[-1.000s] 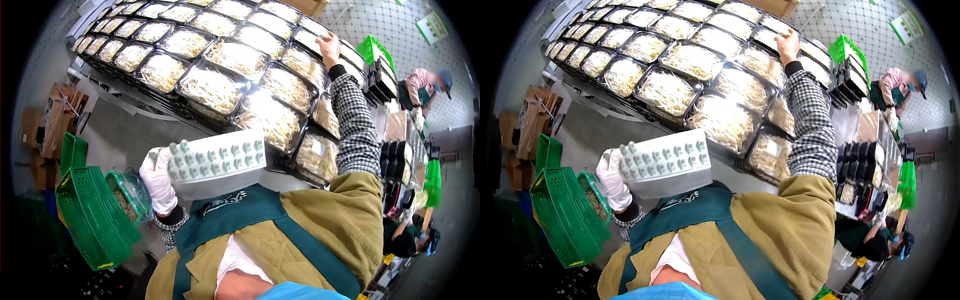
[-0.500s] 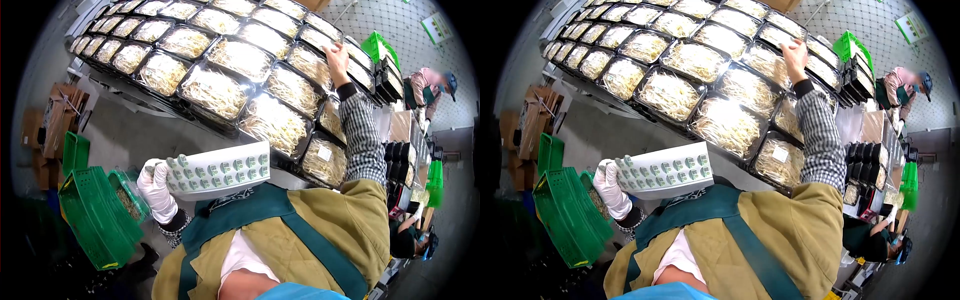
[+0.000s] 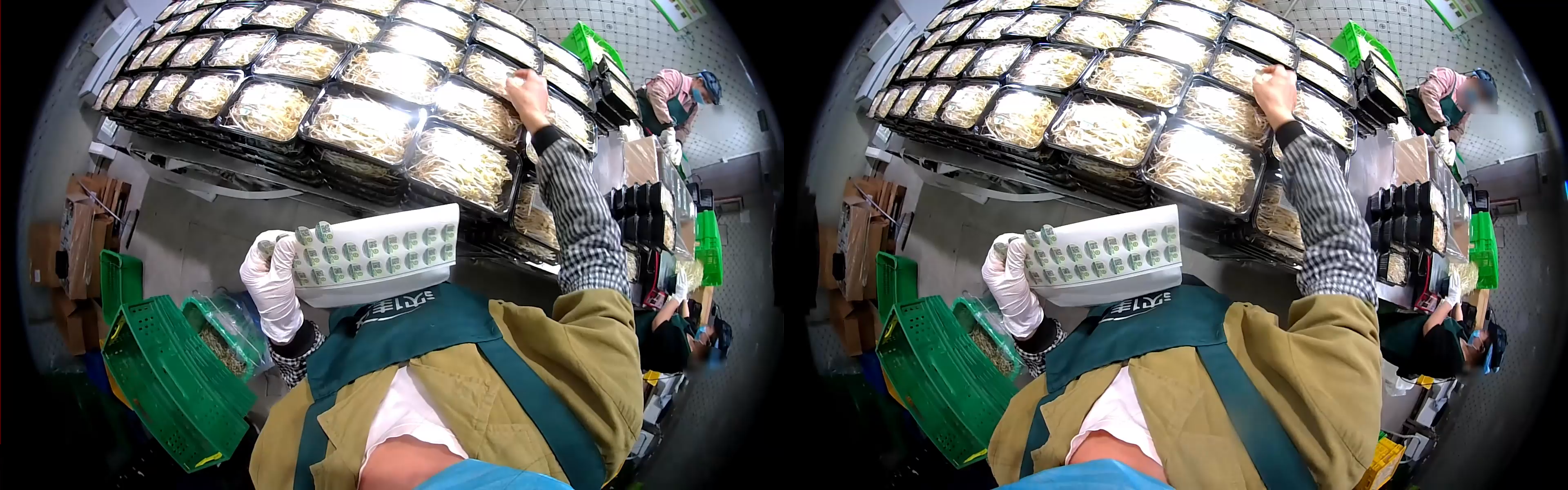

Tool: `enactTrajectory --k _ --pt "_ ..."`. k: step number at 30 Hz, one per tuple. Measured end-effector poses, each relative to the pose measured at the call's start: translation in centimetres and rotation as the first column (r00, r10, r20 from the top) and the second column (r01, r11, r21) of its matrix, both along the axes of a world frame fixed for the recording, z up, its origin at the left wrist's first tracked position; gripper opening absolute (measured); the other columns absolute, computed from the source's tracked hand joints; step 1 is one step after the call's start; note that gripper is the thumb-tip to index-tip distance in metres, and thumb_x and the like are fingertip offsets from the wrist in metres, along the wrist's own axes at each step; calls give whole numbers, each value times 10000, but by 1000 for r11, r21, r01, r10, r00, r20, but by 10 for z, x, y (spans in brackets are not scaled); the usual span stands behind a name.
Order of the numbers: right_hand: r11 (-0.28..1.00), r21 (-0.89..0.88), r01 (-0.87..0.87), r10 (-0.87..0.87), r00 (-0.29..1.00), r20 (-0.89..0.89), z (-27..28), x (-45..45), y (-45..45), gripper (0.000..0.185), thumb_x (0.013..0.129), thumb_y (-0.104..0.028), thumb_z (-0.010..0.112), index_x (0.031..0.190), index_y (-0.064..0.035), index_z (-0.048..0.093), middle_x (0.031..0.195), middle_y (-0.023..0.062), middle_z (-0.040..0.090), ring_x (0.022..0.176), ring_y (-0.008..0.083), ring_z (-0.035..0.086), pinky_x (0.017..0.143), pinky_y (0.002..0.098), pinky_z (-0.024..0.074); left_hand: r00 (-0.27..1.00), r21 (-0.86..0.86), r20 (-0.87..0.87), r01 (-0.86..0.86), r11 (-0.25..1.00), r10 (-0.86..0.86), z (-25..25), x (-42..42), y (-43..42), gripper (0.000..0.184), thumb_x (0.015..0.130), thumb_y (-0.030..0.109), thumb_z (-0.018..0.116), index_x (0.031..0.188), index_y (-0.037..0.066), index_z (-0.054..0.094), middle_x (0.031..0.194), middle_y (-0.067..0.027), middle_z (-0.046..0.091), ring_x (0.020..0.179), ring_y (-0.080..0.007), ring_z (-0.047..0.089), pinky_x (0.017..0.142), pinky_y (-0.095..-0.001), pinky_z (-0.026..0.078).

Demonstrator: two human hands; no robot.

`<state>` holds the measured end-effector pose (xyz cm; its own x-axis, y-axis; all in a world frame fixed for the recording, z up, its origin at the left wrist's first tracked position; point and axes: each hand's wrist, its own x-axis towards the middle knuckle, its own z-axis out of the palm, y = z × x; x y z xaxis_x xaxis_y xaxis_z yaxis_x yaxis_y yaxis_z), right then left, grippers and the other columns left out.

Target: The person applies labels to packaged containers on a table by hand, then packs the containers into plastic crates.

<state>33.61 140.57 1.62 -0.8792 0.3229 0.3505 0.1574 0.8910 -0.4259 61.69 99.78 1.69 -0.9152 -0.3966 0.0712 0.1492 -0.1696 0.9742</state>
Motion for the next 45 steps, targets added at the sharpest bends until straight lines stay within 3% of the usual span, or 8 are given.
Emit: enactTrajectory --k 7,11,17,22,29,34,39,45 --pt "826 -537 -172 195 981 -14 -9 59 -53 263 723 -275 720 791 -21 712 587 -6 581 536 74 497 545 253 412 978 -90 86 197 976 -189 -6 -14 5 106 881 104 623 887 -2 629 767 22 603 685 -38 502 622 -184 414" --pt "991 88 -97 94 995 46 -18 62 -73 338 730 -380 632 851 -74 709 779 129 681 755 242 658 717 337 494 951 -173 51 309 935 -304 -8 -17 8 140 905 96 575 1003 1 609 899 -25 641 812 -76 564 731 -215 453" --pt "973 180 -144 159 984 -76 -6 61 -61 250 786 -225 613 918 -16 646 882 132 663 803 252 640 733 342 490 930 -221 28 363 905 -366 -4 0 4 200 931 103 492 1091 17 575 995 -35 630 883 -93 565 793 -223 440" --pt "443 -650 -618 824 566 23 56 172 -181 245 832 -209 674 997 -29 653 860 42 661 809 104 594 734 235 473 970 -373 -28 215 903 -243 -9 6 -2 164 925 132 508 992 -10 554 835 -153 636 732 -228 629 649 -293 479" --pt "354 -11 -935 931 352 94 70 228 -235 283 760 -126 694 1033 -86 629 898 58 592 851 206 575 758 335 454 990 -487 -105 28 873 -90 0 9 7 166 915 156 547 900 -1 597 685 -181 573 557 -305 560 520 -329 440" --pt "386 50 -921 920 380 -97 56 250 -223 119 768 -80 678 882 -83 645 797 34 589 753 172 568 699 290 452 959 -409 -53 232 883 -277 -17 5 10 190 933 150 520 880 -12 603 614 -135 519 500 -214 423 499 -291 401" --pt "382 -758 -528 601 766 -231 49 246 -179 115 879 -70 587 974 -46 647 859 24 653 750 77 603 647 215 493 928 -380 36 356 854 -371 -26 -4 11 233 942 173 514 842 -18 601 600 -103 514 511 -138 436 499 -279 396" --pt "937 -197 -288 220 926 -307 -5 185 -141 390 770 -105 684 1117 8 546 794 77 646 690 143 620 643 277 489 902 -376 47 414 829 -429 -18 1 8 260 940 193 530 807 -23 587 583 -77 498 521 -111 416 495 -259 379"
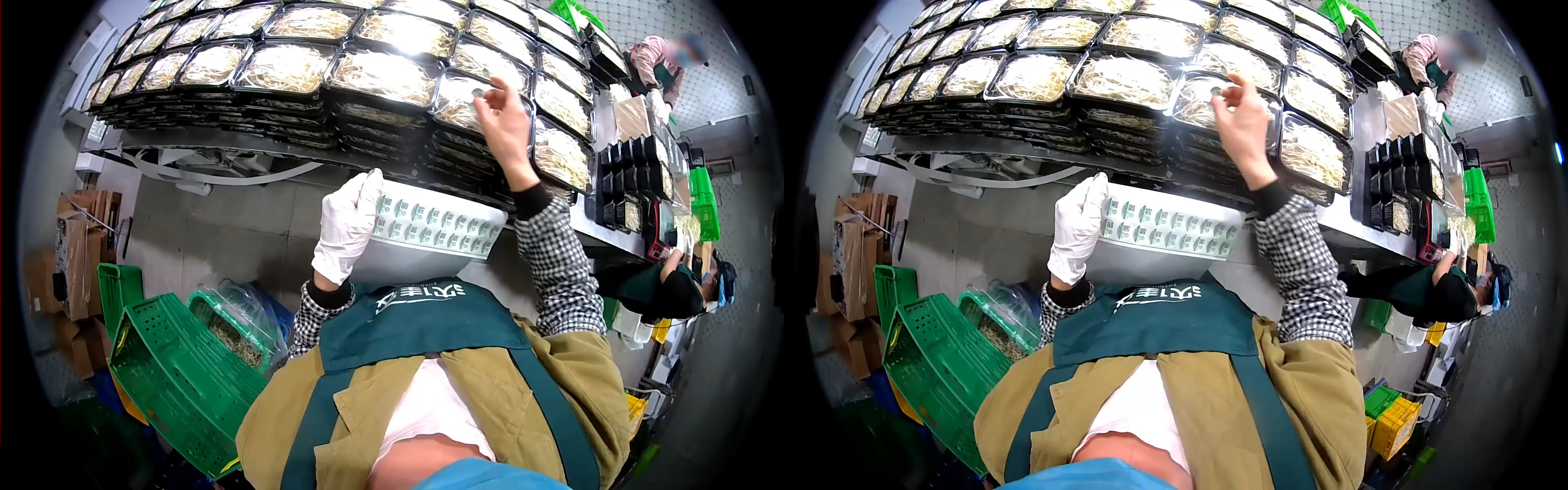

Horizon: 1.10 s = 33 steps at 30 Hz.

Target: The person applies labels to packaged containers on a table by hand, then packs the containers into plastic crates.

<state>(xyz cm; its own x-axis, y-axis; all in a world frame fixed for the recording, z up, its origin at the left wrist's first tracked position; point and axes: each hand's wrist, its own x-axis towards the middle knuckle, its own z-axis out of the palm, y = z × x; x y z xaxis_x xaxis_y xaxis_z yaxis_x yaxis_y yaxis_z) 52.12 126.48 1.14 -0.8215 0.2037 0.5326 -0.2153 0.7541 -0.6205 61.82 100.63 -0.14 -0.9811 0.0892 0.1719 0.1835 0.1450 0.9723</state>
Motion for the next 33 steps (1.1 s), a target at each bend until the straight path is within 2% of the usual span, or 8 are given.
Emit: enactTrajectory --k 5,12,17,20,24,26,28,33 --pt "882 455 125 -99 992 -81 -3 4 -4 460 735 -16 605 1177 -33 481 963 125 573 862 288 568 759 366 454 998 3 55 22 1000 -23 2 8 -4 238 932 167 534 804 -26 587 578 -63 483 516 -103 420 484 -260 370" --pt "859 -382 340 -327 940 100 21 94 119 414 815 -135 693 1151 26 511 819 35 635 683 66 557 622 199 450 960 229 210 134 964 -184 -14 8 1 144 908 133 575 912 -5 616 718 10 604 635 -50 508 566 -206 420" --pt "894 -132 428 -413 902 129 8 99 124 459 776 -199 706 1143 2 517 759 46 664 688 131 606 687 264 477 843 233 288 398 887 -454 12 -3 55 135 854 96 637 962 25 595 850 -3 624 766 -53 557 695 -204 460" --pt "726 533 434 -474 878 -69 7 96 132 464 746 -195 692 1160 -76 520 773 43 612 750 229 610 668 337 463 764 242 252 544 803 -594 29 -9 93 177 841 33 629 1011 35 578 900 3 614 811 -47 554 723 -202 458" --pt "851 369 374 -373 925 -78 7 77 184 296 745 -204 693 979 -40 616 849 99 617 760 233 599 684 335 465 752 206 271 564 799 -601 38 -22 123 159 872 45 586 1030 38 573 891 8 607 772 -38 525 699 -191 440" --pt "935 -131 329 -284 917 279 22 47 193 275 773 -231 714 889 14 669 801 29 631 652 63 506 610 216 422 765 170 261 564 808 -589 44 -28 133 163 883 55 568 1046 38 569 893 10 606 766 -37 517 694 -188 434" --pt "899 -380 218 -143 966 215 10 8 209 293 741 -278 702 836 -2 688 732 93 664 619 106 553 609 266 450 790 139 231 550 823 -567 54 -34 150 174 891 67 552 1062 38 564 897 11 604 769 -39 512 693 -188 429" --pt "845 448 292 -353 934 56 10 -21 197 195 734 -263 656 752 -69 640 854 106 616 752 297 621 668 395 498 809 143 210 530 836 -549 58 -45 171 285 883 117 547 1148 21 514 1038 -53 575 934 -105 518 832 -252 423"
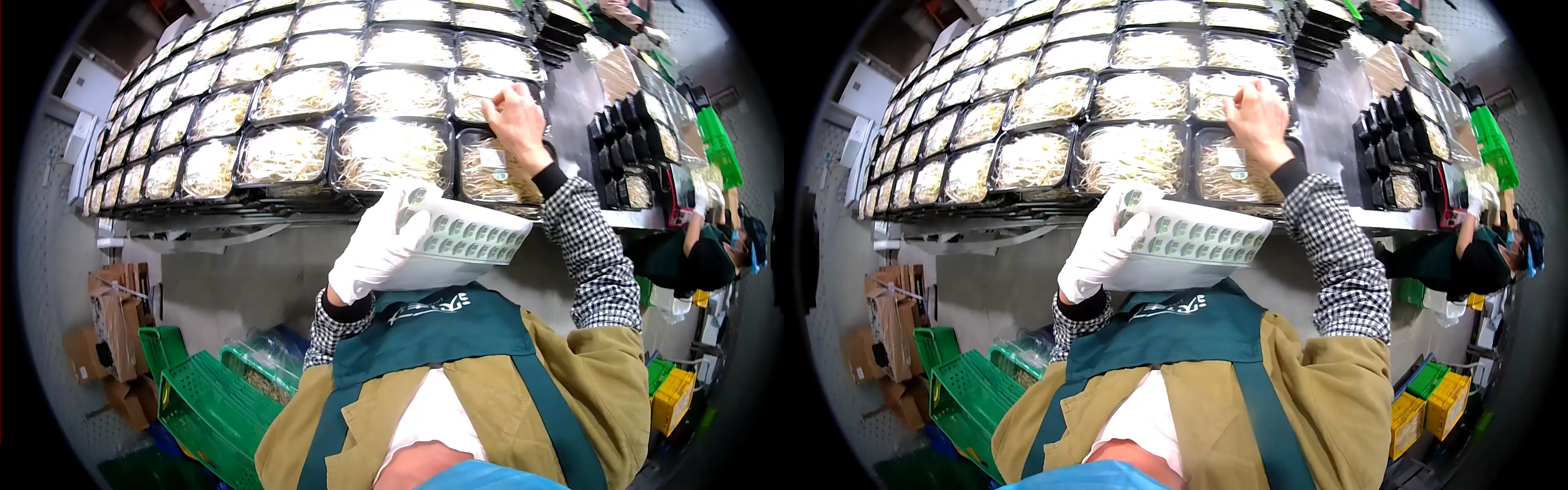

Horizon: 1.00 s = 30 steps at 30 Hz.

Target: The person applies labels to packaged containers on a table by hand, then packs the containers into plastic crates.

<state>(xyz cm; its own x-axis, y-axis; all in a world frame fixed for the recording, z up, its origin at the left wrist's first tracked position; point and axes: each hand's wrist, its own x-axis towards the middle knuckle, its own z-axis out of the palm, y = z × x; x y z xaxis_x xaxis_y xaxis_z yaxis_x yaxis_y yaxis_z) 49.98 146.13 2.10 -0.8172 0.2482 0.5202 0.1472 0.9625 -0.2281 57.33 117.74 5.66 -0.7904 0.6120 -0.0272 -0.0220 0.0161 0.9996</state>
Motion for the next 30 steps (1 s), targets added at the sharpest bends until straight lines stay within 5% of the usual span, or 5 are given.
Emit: enactTrajectory --k 5,7,14,19,30 --pt "917 -217 -333 336 942 -26 27 -2 0 217 810 -252 647 918 -68 609 829 96 641 700 233 625 565 360 488 993 -126 -99 -82 989 69 0 -9 3 308 874 114 547 1153 -6 501 1009 -73 583 908 -111 529 817 -251 436" --pt "425 -817 -390 737 674 61 63 19 -37 271 840 -287 662 987 -62 625 720 18 610 671 37 531 563 210 420 987 -91 -20 -159 983 158 -2 -8 8 317 869 107 554 1164 4 508 952 -86 605 837 -108 540 769 -252 450" --pt "306 -590 -747 909 414 -51 97 38 -67 87 790 -53 665 812 0 599 929 64 602 861 159 575 745 272 461 944 -218 -287 -231 948 164 9 -11 23 190 860 188 609 976 37 612 813 -125 627 702 -250 616 649 -303 480" --pt "744 -627 -232 308 951 14 50 -62 57 237 853 -188 643 959 23 663 814 -6 639 738 44 543 664 200 432 979 -60 52 -195 979 198 10 -13 11 139 820 80 666 941 12 648 780 -11 650 720 -62 592 652 -211 468" --pt "992 -54 -115 119 990 75 -8 -108 96 173 799 -232 586 876 -78 574 975 143 594 858 350 597 741 433 477 879 256 168 -477 841 447 10 -20 -41 482 718 -22 714 1167 -53 542 992 -106 650 889 -138 622 809 -262 501"
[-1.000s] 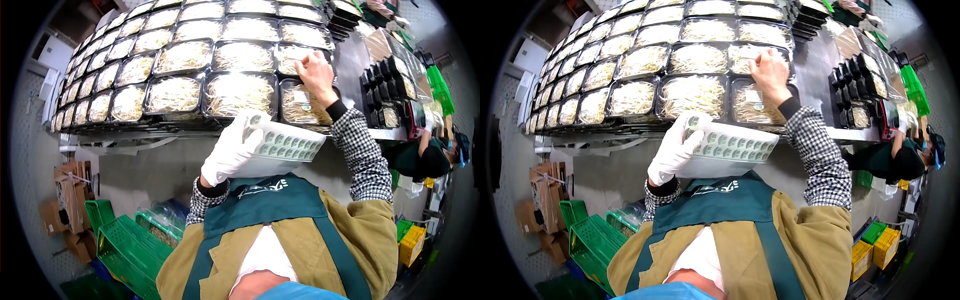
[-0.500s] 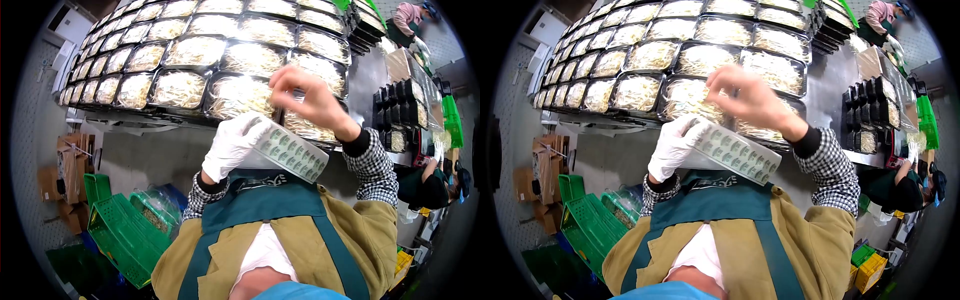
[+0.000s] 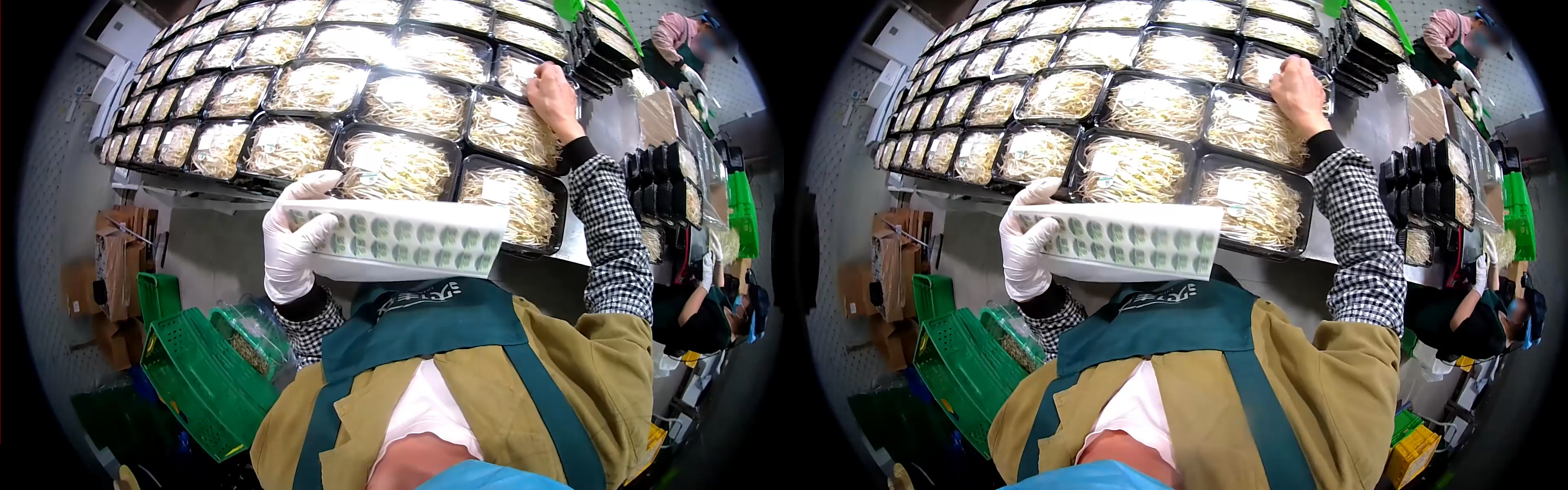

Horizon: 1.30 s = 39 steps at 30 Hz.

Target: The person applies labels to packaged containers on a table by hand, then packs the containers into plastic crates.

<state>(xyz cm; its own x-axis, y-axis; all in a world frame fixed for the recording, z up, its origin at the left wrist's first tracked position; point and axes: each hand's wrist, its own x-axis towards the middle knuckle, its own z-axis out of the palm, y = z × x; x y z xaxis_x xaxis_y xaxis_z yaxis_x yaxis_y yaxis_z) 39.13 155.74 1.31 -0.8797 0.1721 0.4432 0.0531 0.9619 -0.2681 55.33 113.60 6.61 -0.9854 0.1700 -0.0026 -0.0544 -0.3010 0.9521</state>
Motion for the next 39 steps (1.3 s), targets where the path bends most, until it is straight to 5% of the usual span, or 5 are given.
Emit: enactTrajectory --k 6,9,27,32,39 --pt "964 -222 -147 127 987 -103 11 -5 8 191 778 -175 644 891 -31 590 801 125 621 767 276 610 701 356 476 943 158 -70 -311 937 325 -5 5 -13 377 763 -18 694 1118 -25 569 1054 -78 627 929 -141 607 840 -253 490" --pt "409 -879 -245 590 806 49 71 57 -64 289 882 -325 615 904 -39 651 820 -49 603 681 37 446 633 194 370 882 177 -56 -453 874 469 -3 7 -7 330 776 -35 677 1091 -21 578 1081 -70 611 946 -128 590 842 -244 484" --pt "112 -928 -354 858 505 -89 97 104 -179 301 815 -163 707 996 8 537 922 63 609 833 99 580 709 260 499 688 -96 -496 -650 754 529 -11 42 -25 154 762 54 726 870 -41 671 816 -62 659 700 -109 580 640 -228 469" --pt "397 -24 -917 916 398 -48 116 99 -201 163 681 -8 702 817 -34 616 800 104 573 764 294 515 705 380 414 754 40 -389 -560 827 529 -18 53 -33 75 788 -54 609 829 -28 667 789 -102 658 759 -183 623 661 -293 502" --pt "51 269 -962 999 51 -7 83 63 -253 95 737 -42 674 802 -51 606 743 61 537 736 228 506 766 373 368 615 -232 -509 -772 592 602 -32 86 -51 150 777 144 723 862 30 677 783 -80 669 690 -172 644 618 -263 487"
